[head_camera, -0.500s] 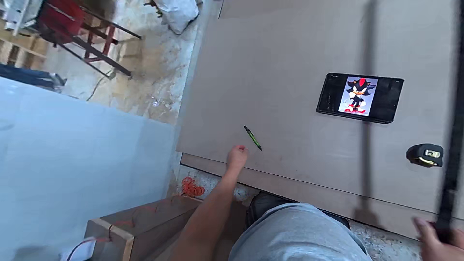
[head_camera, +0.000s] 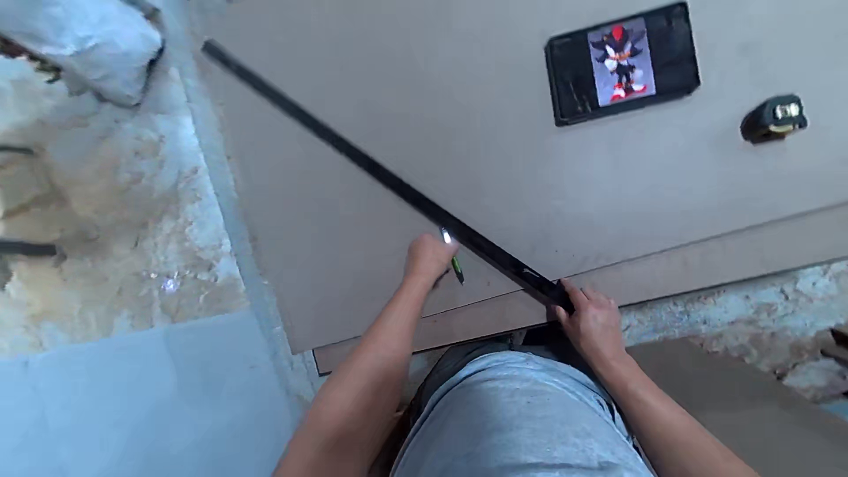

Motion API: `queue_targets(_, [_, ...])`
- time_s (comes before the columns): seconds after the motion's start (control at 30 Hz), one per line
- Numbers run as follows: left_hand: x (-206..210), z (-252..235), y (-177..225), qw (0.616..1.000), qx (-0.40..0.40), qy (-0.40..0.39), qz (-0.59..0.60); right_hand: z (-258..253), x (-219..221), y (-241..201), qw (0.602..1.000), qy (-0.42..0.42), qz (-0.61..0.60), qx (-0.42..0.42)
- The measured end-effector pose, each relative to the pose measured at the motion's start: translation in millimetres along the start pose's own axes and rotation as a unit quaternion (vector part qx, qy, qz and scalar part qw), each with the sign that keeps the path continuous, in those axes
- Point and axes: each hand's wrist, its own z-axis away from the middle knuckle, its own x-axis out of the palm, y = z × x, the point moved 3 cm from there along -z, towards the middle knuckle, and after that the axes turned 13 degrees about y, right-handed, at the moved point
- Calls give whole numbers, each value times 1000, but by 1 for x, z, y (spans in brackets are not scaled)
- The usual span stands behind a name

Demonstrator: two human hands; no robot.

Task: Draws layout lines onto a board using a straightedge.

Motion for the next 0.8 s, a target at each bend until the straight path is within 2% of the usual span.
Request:
queue_targets(0.17, [-3, 16, -35, 996, 38, 13, 76, 21, 15, 1, 997, 70, 7, 27])
queue_targets(0.3, [-6, 26, -54, 993, 3, -9, 115, 25, 26, -7, 991, 122, -28, 36])
queue_targets(0.37, [-8, 21, -61, 996, 17, -9, 88, 22, 30, -9, 988, 144, -35, 46])
queue_targets(0.47, [-15, 16, -76, 998, 66, 3, -18, 27, 34, -14, 984, 155, -43, 70])
queue_targets(0.53, [-18, 13, -71, 993, 91, 1, -71, 23, 35, -12, 983, 159, -40, 82])
queue_targets(0.67, [-8, 6, -71, 988, 122, 0, -94, 18, 38, -4, 983, 165, -32, 81])
queue_targets(0.8, [-9, 4, -64, 984, 120, 5, -132, 15, 36, -2, 983, 168, -31, 70])
